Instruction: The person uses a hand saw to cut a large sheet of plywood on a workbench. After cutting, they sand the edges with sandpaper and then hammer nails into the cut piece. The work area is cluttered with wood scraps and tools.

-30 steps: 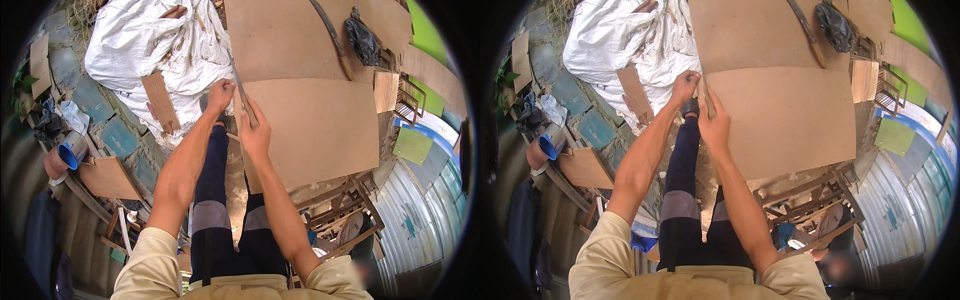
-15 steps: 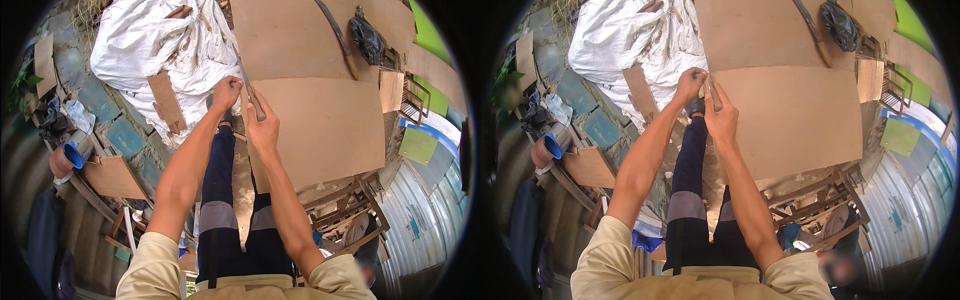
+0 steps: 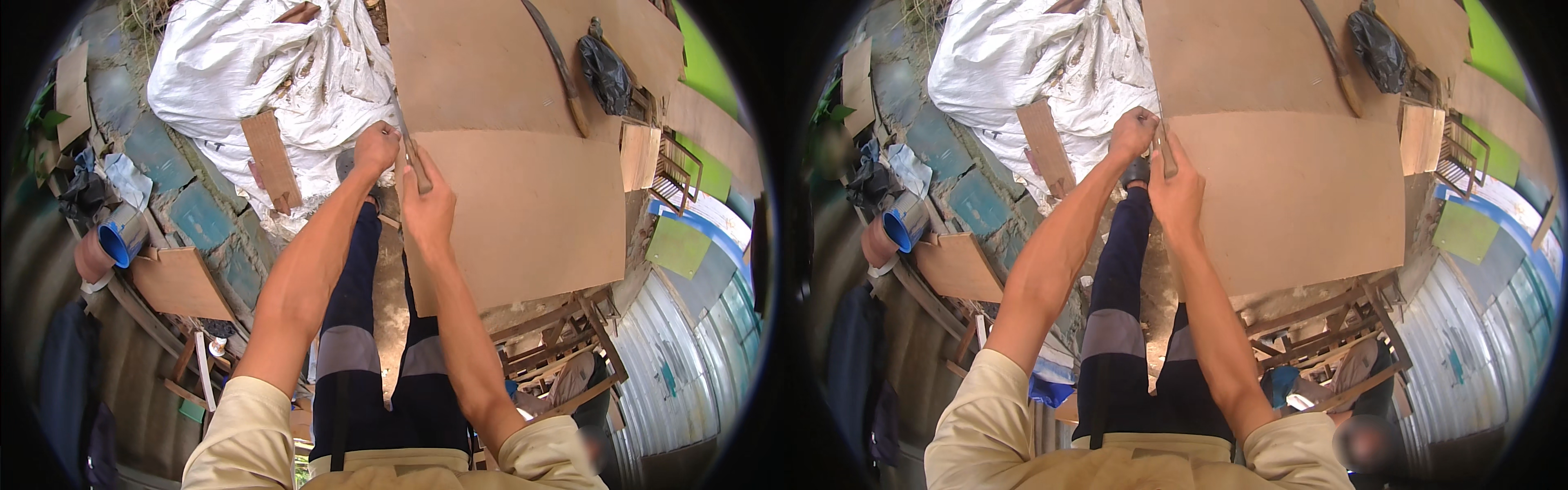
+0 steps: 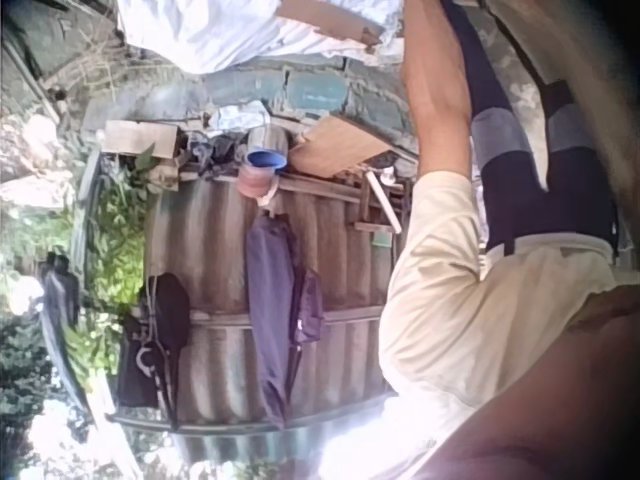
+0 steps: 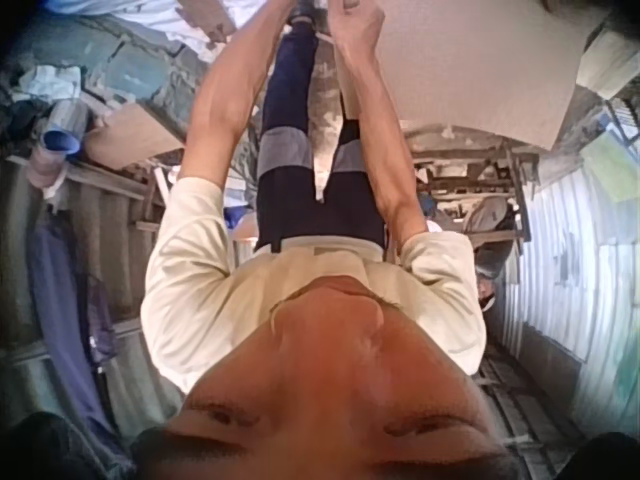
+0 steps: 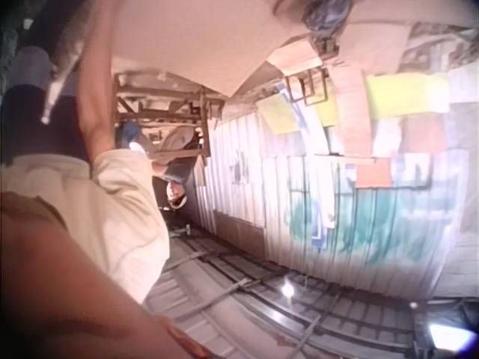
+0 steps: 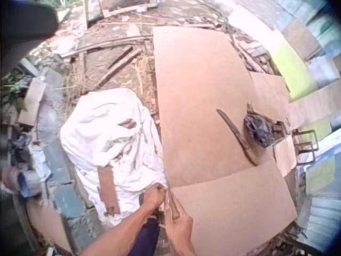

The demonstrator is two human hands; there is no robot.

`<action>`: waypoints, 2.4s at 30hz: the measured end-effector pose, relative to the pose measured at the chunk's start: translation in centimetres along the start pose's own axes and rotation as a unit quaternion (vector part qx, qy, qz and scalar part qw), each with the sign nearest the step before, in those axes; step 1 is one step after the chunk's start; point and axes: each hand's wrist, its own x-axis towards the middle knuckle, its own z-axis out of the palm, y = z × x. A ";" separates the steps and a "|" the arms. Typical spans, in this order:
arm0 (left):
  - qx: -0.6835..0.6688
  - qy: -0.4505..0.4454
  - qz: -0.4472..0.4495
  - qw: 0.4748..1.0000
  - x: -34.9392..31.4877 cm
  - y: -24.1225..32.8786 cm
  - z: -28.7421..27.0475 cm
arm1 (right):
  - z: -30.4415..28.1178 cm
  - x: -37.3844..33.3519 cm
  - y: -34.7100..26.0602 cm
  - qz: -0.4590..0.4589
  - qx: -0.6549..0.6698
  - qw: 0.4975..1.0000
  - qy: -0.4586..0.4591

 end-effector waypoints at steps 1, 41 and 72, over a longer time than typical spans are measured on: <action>0.001 -0.002 -0.008 1.000 0.1 0.3 0.0 | 0.3 -0.7 0.7 -0.018 0.008 1.000 0.013; -0.088 0.019 0.029 0.996 -0.8 -1.2 0.4 | -1.1 -0.3 -0.9 0.071 0.008 0.997 -0.026; -0.163 0.003 0.013 0.987 -0.2 -2.0 1.3 | -1.7 1.7 -1.1 0.066 0.000 0.998 -0.022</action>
